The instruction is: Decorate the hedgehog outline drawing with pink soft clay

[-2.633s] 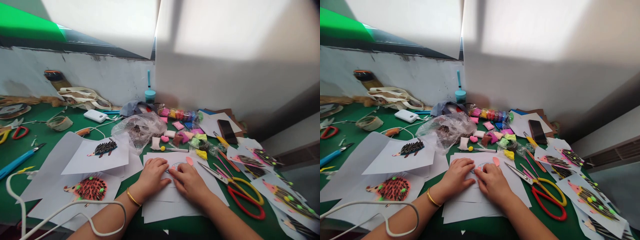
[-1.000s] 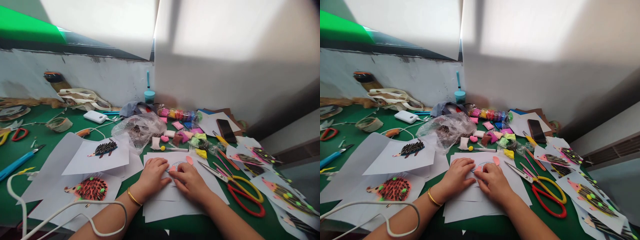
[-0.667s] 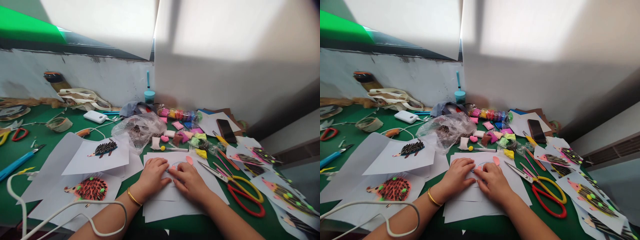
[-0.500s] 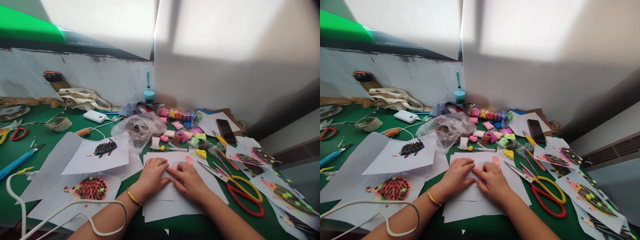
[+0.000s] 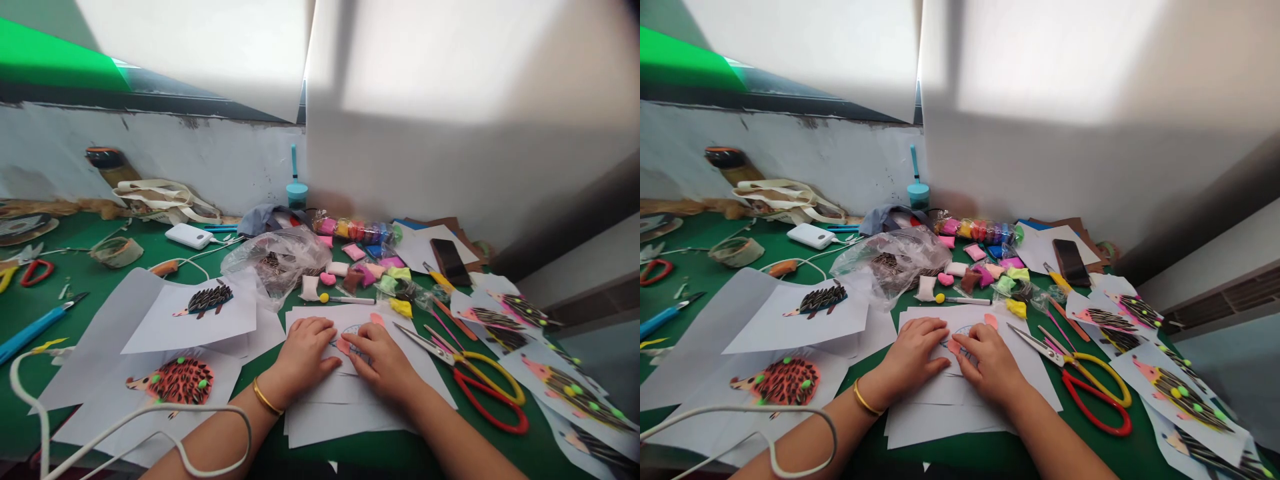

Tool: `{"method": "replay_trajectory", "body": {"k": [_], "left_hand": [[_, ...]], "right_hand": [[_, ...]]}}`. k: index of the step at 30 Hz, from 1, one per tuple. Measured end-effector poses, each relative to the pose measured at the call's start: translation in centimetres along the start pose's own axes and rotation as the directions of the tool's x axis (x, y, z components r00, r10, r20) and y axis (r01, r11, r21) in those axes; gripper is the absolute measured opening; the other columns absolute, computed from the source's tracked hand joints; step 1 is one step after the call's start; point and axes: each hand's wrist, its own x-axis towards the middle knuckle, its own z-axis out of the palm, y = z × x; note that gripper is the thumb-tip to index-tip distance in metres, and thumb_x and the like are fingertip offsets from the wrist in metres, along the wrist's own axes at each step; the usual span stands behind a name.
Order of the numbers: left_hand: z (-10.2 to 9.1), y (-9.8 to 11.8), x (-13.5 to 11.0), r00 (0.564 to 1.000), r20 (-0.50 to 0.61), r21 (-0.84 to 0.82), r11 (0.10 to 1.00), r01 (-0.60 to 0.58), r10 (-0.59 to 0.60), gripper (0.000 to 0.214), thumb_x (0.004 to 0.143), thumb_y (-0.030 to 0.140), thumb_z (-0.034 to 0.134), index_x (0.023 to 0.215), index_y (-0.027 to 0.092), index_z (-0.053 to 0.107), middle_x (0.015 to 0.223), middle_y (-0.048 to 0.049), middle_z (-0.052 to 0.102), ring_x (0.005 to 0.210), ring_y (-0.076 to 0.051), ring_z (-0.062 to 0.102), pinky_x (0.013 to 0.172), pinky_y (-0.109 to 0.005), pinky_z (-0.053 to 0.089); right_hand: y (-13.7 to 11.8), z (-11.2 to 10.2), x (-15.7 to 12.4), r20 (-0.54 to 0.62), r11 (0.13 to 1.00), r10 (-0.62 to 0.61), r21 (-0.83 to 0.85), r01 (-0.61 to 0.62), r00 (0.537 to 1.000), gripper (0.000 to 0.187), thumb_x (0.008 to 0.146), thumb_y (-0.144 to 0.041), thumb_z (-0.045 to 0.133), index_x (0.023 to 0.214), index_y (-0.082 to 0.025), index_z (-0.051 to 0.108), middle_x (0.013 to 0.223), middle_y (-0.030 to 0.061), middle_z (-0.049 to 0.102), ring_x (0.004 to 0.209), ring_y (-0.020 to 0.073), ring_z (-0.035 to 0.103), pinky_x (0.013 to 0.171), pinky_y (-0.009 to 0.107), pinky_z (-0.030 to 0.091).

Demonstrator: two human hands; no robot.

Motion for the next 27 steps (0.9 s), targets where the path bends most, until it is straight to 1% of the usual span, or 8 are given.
{"method": "replay_trajectory", "body": {"k": [6, 11, 15, 19, 22, 24, 27], "left_hand": [[0.1, -0.1, 0.0, 1.0, 0.003, 0.007, 1.0, 0.0, 0.0, 0.048, 0.075, 0.033, 0.076, 0.121, 0.024, 0.063, 0.131, -0.0064, 0.061, 0.123, -0.028, 0.051, 0.106, -0.048, 0.036], [0.1, -0.1, -0.1, 1.0, 0.0, 0.009, 1.0, 0.003, -0.003, 0.049, 0.074, 0.033, 0.076, 0.12, 0.024, 0.063, 0.131, -0.006, 0.061, 0.123, -0.028, 0.052, 0.106, -0.048, 0.037], [0.1, 0.0, -0.1, 1.0, 0.003, 0.016, 1.0, 0.0, 0.0, 0.048, 0.074, 0.031, 0.076, 0.12, 0.024, 0.063, 0.131, -0.0059, 0.061, 0.123, -0.028, 0.052, 0.106, -0.048, 0.036], [0.1, 0.0, -0.1, 1.0, -0.004, 0.018, 1.0, -0.004, 0.004, 0.048, 0.074, 0.031, 0.076, 0.12, 0.025, 0.063, 0.132, -0.0059, 0.06, 0.123, -0.028, 0.052, 0.105, -0.047, 0.037], [0.2, -0.1, -0.1, 1.0, -0.006, 0.021, 1.0, -0.007, 0.007, 0.048, 0.074, 0.031, 0.076, 0.12, 0.025, 0.063, 0.131, -0.0054, 0.061, 0.122, -0.028, 0.052, 0.105, -0.047, 0.038], [0.2, -0.1, -0.1, 1.0, -0.005, 0.024, 1.0, -0.007, 0.007, 0.049, 0.073, 0.03, 0.077, 0.119, 0.025, 0.063, 0.131, -0.0051, 0.061, 0.122, -0.028, 0.052, 0.105, -0.048, 0.037], [0.2, -0.1, 0.0, 1.0, 0.0, 0.027, 1.0, -0.008, 0.008, 0.05, 0.072, 0.03, 0.078, 0.12, 0.025, 0.063, 0.132, -0.005, 0.06, 0.123, -0.028, 0.052, 0.105, -0.048, 0.037]], "right_hand": [[-0.6, -0.2, 0.1, 0.057, 0.999, 0.016, -0.036, -0.014, 0.998, 0.032, 0.088, -0.028, 0.061, 0.119, -0.029, 0.066, 0.098, 0.0058, 0.055, 0.094, 0.0226, 0.052, 0.085, 0.039, 0.044], [-0.3, -0.1, 0.2, 0.043, 0.999, 0.023, -0.037, -0.021, 0.999, 0.031, 0.091, -0.027, 0.056, 0.12, -0.025, 0.066, 0.097, 0.0067, 0.055, 0.091, 0.0218, 0.051, 0.082, 0.037, 0.045], [-0.2, 0.0, 0.2, 0.049, 0.998, 0.041, -0.039, -0.039, 0.998, 0.031, 0.092, -0.027, 0.055, 0.121, -0.025, 0.066, 0.098, 0.007, 0.056, 0.092, 0.022, 0.052, 0.084, 0.038, 0.045], [-0.2, 0.0, 0.2, 0.045, 0.998, 0.055, -0.008, -0.055, 0.997, 0.035, 0.091, -0.025, 0.056, 0.125, -0.023, 0.063, 0.099, 0.0073, 0.056, 0.093, 0.0222, 0.053, 0.086, 0.039, 0.046], [-0.1, 0.1, 0.2, 0.051, 0.998, 0.056, -0.032, -0.054, 0.997, 0.032, 0.091, -0.026, 0.056, 0.121, -0.024, 0.066, 0.097, 0.0071, 0.057, 0.092, 0.0228, 0.053, 0.087, 0.041, 0.047], [0.1, 0.2, 0.2, 0.035, 0.998, 0.055, -0.019, -0.054, 0.998, 0.033, 0.091, -0.026, 0.056, 0.122, -0.023, 0.065, 0.098, 0.0074, 0.057, 0.093, 0.023, 0.054, 0.087, 0.041, 0.047], [0.5, 0.2, 0.1, -0.008, 0.998, 0.046, 0.044, -0.045, 0.999, 0.037, 0.091, -0.023, 0.053, 0.127, -0.022, 0.062, 0.099, 0.0081, 0.057, 0.095, 0.0228, 0.055, 0.087, 0.04, 0.049]]}}
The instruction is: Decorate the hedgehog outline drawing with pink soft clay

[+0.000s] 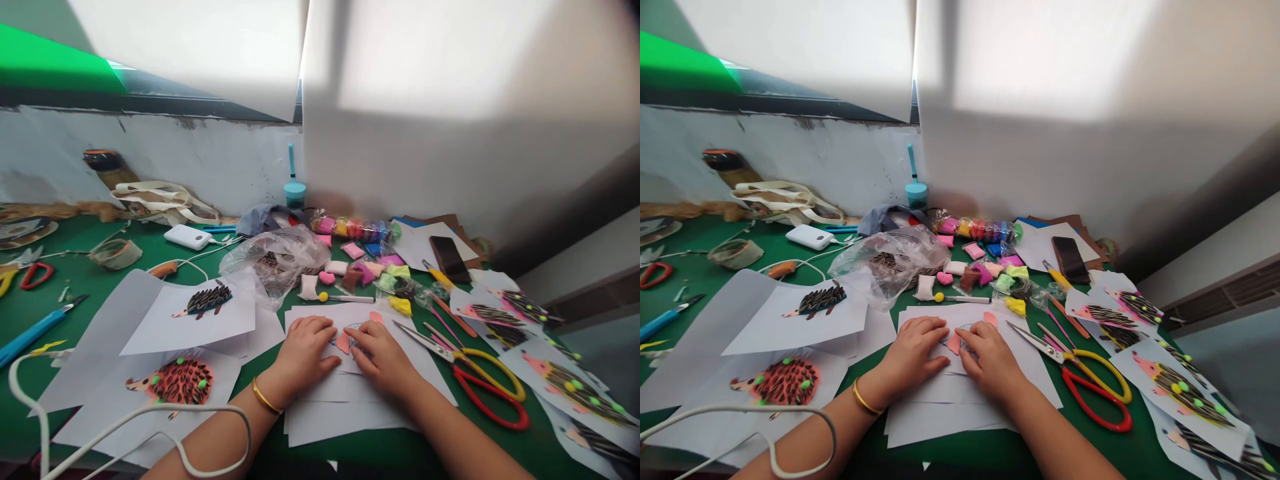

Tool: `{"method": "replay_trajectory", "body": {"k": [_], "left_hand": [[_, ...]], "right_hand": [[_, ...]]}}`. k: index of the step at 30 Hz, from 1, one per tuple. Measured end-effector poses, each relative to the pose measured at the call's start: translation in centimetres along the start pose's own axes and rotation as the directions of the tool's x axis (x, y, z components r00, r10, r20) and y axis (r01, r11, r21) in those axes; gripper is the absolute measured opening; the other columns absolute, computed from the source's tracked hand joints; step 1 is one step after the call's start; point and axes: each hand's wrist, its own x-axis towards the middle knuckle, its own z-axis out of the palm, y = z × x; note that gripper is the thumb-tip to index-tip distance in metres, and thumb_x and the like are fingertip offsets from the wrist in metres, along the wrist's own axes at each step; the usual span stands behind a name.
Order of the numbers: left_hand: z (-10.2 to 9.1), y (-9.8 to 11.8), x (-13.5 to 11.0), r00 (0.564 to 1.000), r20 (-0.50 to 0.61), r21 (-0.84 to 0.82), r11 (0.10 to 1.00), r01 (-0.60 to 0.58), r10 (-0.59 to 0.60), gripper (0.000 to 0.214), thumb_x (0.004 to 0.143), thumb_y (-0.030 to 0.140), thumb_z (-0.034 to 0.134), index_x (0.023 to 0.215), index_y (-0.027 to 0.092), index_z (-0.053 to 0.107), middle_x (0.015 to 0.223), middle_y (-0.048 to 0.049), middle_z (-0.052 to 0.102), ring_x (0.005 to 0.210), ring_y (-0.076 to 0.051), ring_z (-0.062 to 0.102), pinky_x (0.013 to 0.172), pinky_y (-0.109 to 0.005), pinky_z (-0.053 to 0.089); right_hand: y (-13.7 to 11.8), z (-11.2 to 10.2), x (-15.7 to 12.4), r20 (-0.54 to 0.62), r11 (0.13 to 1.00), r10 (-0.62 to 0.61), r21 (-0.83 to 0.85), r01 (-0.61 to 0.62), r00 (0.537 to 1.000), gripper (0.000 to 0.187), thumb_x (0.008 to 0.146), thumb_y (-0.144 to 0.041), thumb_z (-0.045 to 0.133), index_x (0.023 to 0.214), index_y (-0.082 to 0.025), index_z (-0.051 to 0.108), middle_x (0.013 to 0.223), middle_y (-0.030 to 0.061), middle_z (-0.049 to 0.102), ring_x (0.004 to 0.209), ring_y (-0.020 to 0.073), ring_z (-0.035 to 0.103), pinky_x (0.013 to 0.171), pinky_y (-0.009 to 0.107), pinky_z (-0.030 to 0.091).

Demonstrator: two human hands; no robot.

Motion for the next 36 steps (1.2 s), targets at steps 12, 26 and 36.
{"method": "replay_trajectory", "body": {"k": [12, 26, 36], "left_hand": [[0.11, -0.11, -0.03, 1.0, -0.001, 0.003, 1.0, -0.004, 0.004, 0.049, 0.074, 0.032, 0.077, 0.12, 0.025, 0.063, 0.133, -0.006, 0.06, 0.123, -0.028, 0.051, 0.105, -0.048, 0.037], [-0.01, 0.06, 0.07, 1.0, 0.009, 0.004, 1.0, 0.008, -0.008, 0.05, 0.073, 0.032, 0.077, 0.121, 0.025, 0.063, 0.133, -0.0057, 0.06, 0.123, -0.029, 0.052, 0.105, -0.049, 0.037], [0.02, 0.0, -0.01, 1.0, 0.011, 0.002, 1.0, 0.009, -0.009, 0.05, 0.073, 0.031, 0.077, 0.121, 0.026, 0.063, 0.133, -0.0055, 0.06, 0.124, -0.028, 0.051, 0.106, -0.049, 0.037]], "right_hand": [[-0.16, 0.01, 0.16, -0.01, 0.999, 0.033, -0.034, -0.033, 0.999, 0.042, 0.089, -0.022, 0.055, 0.131, -0.022, 0.058, 0.105, 0.0089, 0.06, 0.099, 0.0235, 0.056, 0.091, 0.041, 0.049], [-0.03, -0.09, 0.09, -0.003, 0.999, 0.032, 0.008, -0.032, 0.999, 0.038, 0.09, -0.02, 0.052, 0.127, -0.02, 0.061, 0.103, 0.0089, 0.058, 0.098, 0.023, 0.055, 0.09, 0.04, 0.048], [-0.28, -0.03, 0.04, -0.01, 0.999, 0.014, -0.03, -0.015, 1.0, 0.035, 0.09, -0.021, 0.053, 0.123, -0.021, 0.064, 0.101, 0.0088, 0.059, 0.095, 0.023, 0.056, 0.087, 0.04, 0.05]]}}
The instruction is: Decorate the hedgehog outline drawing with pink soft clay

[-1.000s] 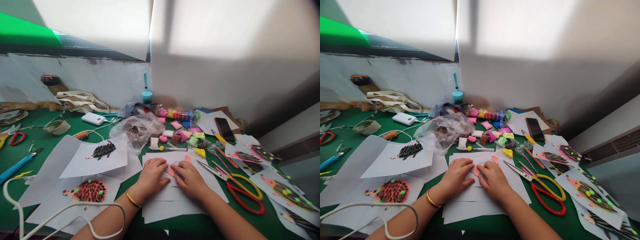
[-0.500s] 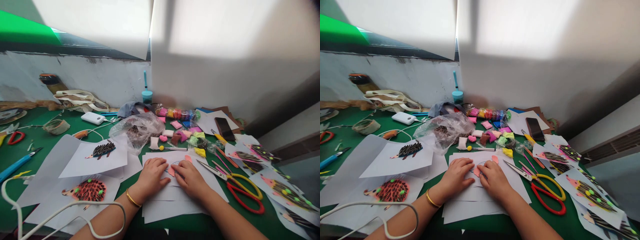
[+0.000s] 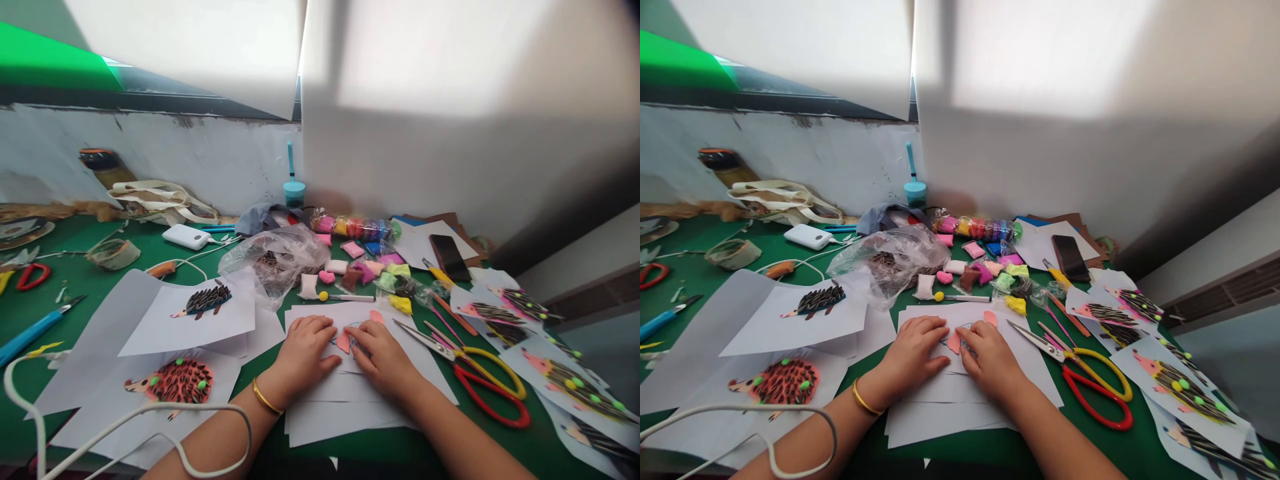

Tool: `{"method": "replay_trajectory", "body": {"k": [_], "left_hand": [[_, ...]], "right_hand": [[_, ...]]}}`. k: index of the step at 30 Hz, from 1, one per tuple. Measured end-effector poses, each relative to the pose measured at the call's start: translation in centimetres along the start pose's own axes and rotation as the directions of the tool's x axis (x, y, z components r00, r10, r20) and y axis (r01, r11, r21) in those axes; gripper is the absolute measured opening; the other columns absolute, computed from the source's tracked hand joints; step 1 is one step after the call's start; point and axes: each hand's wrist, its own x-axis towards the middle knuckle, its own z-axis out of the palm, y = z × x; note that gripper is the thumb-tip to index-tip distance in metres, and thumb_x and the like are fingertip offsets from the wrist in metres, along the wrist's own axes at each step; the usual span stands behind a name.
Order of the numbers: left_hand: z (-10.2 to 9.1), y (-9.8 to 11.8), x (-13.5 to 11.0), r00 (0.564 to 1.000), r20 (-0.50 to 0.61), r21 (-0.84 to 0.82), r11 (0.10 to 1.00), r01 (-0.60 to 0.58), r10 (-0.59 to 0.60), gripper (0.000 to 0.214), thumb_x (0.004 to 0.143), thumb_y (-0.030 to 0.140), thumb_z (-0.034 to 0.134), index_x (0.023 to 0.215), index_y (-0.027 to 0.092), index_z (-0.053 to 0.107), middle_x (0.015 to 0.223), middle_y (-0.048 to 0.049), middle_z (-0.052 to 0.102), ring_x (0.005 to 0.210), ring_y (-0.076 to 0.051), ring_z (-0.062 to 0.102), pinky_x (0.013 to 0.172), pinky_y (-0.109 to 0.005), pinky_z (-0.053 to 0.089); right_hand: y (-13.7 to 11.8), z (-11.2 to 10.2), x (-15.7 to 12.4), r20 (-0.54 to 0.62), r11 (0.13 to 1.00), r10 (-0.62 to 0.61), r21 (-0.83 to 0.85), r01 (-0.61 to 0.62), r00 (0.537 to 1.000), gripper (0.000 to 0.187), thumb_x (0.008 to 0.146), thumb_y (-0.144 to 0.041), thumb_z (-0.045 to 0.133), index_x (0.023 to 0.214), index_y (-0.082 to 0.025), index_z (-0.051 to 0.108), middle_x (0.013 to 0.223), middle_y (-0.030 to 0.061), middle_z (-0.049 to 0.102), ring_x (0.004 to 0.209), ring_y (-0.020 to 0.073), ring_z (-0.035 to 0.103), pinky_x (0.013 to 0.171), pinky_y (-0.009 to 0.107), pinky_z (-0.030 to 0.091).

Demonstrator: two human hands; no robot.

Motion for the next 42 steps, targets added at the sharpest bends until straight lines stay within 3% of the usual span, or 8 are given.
{"method": "replay_trajectory", "body": {"k": [8, 16, 30, 42], "left_hand": [[-0.05, 0.05, -0.05, 1.0, -0.004, -0.008, 1.0, -0.001, 0.001, 0.05, 0.073, 0.031, 0.077, 0.121, 0.025, 0.063, 0.133, -0.0061, 0.06, 0.123, -0.028, 0.052, 0.106, -0.049, 0.037], [-0.04, 0.09, 0.0, 1.0, -0.005, -0.004, 1.0, 0.001, -0.001, 0.047, 0.074, 0.03, 0.076, 0.119, 0.026, 0.064, 0.132, -0.0061, 0.06, 0.122, -0.028, 0.052, 0.105, -0.049, 0.037], [-0.01, -0.03, -0.11, 1.0, -0.008, -0.011, 1.0, -0.01, 0.009, 0.049, 0.075, 0.031, 0.076, 0.121, 0.025, 0.062, 0.133, -0.0062, 0.06, 0.123, -0.028, 0.051, 0.105, -0.048, 0.037], [-0.01, 0.0, -0.01, 1.0, -0.002, -0.009, 1.0, -0.003, 0.003, 0.048, 0.074, 0.03, 0.075, 0.121, 0.026, 0.063, 0.133, -0.0064, 0.06, 0.124, -0.028, 0.051, 0.106, -0.048, 0.037]], "right_hand": [[0.67, -0.22, -0.21, -0.063, 0.996, -0.012, 0.089, 0.018, 0.998, 0.033, 0.091, -0.019, 0.05, 0.119, -0.022, 0.068, 0.102, 0.0083, 0.062, 0.096, 0.0215, 0.059, 0.087, 0.037, 0.052], [0.32, -0.21, -0.32, -0.04, 0.996, -0.074, 0.046, 0.075, 0.996, 0.029, 0.088, -0.016, 0.05, 0.103, -0.022, 0.074, 0.097, 0.008, 0.063, 0.09, 0.021, 0.059, 0.082, 0.037, 0.051], [0.15, -0.49, -0.61, -0.083, 0.994, -0.094, 0.039, 0.098, 0.992, 0.028, 0.089, -0.017, 0.051, 0.105, -0.023, 0.073, 0.097, 0.0077, 0.062, 0.09, 0.0206, 0.058, 0.081, 0.036, 0.051], [-0.06, -0.2, -0.61, 0.003, 0.995, -0.1, -0.004, 0.1, 0.995, 0.03, 0.088, -0.017, 0.056, 0.111, -0.028, 0.072, 0.093, 0.0055, 0.059, 0.089, 0.0199, 0.056, 0.081, 0.037, 0.046]]}}
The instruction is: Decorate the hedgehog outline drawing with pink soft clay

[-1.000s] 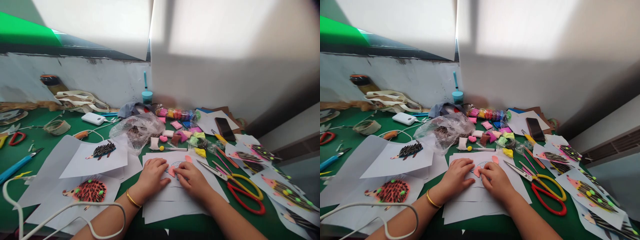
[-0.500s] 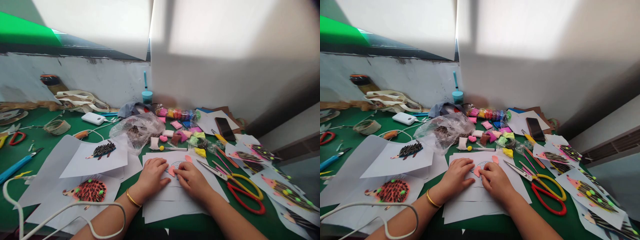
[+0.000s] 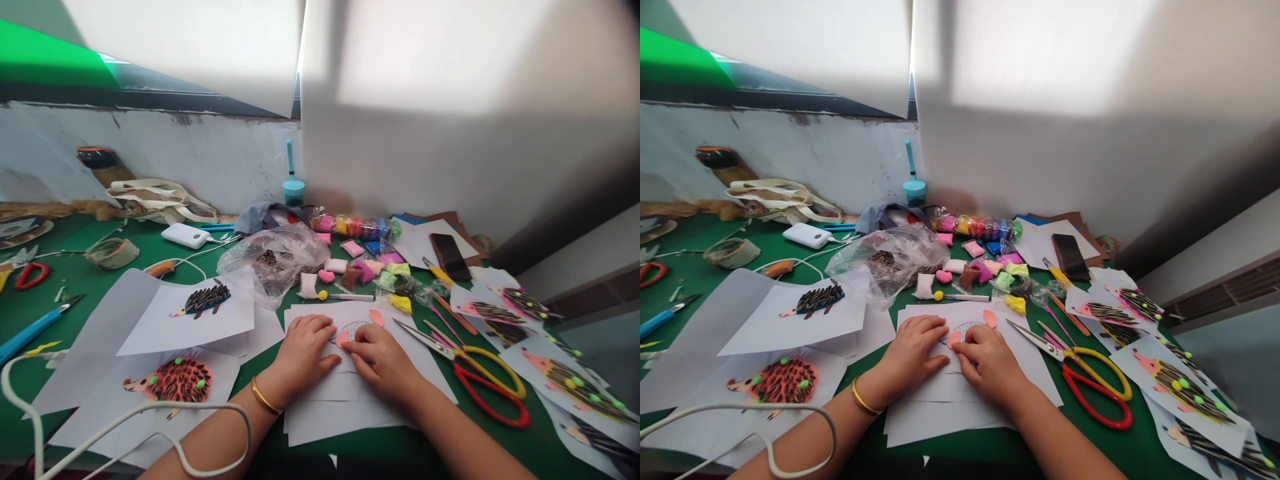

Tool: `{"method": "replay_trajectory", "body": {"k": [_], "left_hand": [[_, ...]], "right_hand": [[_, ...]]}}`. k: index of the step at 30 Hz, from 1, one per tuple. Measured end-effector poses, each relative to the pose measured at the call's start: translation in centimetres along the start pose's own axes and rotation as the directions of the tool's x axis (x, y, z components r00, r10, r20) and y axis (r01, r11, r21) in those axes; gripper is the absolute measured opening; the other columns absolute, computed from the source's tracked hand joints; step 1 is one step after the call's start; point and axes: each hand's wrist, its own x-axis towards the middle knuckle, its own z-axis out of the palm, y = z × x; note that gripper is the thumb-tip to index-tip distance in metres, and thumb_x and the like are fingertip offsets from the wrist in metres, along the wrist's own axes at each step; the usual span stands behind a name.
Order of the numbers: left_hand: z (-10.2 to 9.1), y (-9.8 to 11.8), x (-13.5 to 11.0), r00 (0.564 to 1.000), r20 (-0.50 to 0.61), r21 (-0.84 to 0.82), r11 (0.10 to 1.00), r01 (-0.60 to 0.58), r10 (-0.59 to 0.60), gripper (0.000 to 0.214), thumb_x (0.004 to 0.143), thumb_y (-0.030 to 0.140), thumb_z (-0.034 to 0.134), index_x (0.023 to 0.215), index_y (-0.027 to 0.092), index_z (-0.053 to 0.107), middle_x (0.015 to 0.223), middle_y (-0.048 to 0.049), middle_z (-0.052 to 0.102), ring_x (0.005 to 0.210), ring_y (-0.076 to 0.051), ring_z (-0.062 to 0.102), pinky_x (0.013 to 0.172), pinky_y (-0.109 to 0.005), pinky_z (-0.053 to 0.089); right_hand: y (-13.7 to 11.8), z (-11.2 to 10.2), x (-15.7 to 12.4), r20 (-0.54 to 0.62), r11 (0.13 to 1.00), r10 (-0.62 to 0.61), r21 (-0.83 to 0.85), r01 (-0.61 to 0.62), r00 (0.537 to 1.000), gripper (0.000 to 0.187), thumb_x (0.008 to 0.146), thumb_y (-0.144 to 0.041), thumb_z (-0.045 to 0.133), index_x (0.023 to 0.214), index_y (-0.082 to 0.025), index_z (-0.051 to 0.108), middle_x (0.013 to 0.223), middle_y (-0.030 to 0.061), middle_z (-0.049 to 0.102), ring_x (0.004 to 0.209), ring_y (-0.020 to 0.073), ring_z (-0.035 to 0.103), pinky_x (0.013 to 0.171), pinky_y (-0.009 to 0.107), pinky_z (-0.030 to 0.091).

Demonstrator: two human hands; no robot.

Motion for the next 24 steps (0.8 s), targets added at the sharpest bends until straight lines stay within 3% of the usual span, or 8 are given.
{"method": "replay_trajectory", "body": {"k": [13, 19, 24], "left_hand": [[-0.07, 0.09, -0.06, 1.0, -0.012, 0.001, 1.0, -0.006, 0.006, 0.045, 0.076, 0.031, 0.074, 0.12, 0.026, 0.063, 0.131, -0.0063, 0.061, 0.123, -0.028, 0.052, 0.106, -0.047, 0.038], [-0.01, 0.08, -0.09, 1.0, -0.017, 0.001, 1.0, -0.01, 0.01, 0.045, 0.076, 0.031, 0.074, 0.119, 0.026, 0.063, 0.131, -0.0062, 0.061, 0.123, -0.028, 0.052, 0.104, -0.047, 0.038], [-0.12, 0.21, -0.06, 1.0, -0.02, 0.001, 1.0, -0.01, 0.01, 0.045, 0.076, 0.031, 0.074, 0.119, 0.025, 0.063, 0.131, -0.0063, 0.061, 0.123, -0.027, 0.052, 0.105, -0.047, 0.037]], "right_hand": [[-0.88, 0.01, 0.49, 0.039, 0.996, -0.044, -0.072, 0.047, 0.998, 0.03, 0.086, -0.017, 0.057, 0.11, -0.028, 0.07, 0.094, 0.0053, 0.057, 0.09, 0.0207, 0.053, 0.082, 0.038, 0.042], [-0.63, 0.24, 0.55, -0.014, 0.999, -0.045, -0.014, 0.045, 0.999, 0.03, 0.088, -0.017, 0.055, 0.113, -0.026, 0.069, 0.093, 0.0054, 0.056, 0.088, 0.0198, 0.053, 0.079, 0.036, 0.042], [-0.84, 0.34, 0.75, 0.032, 0.997, -0.047, -0.058, 0.049, 0.998, 0.028, 0.086, -0.018, 0.056, 0.109, -0.027, 0.07, 0.092, 0.0052, 0.056, 0.088, 0.0208, 0.052, 0.081, 0.038, 0.041]]}}
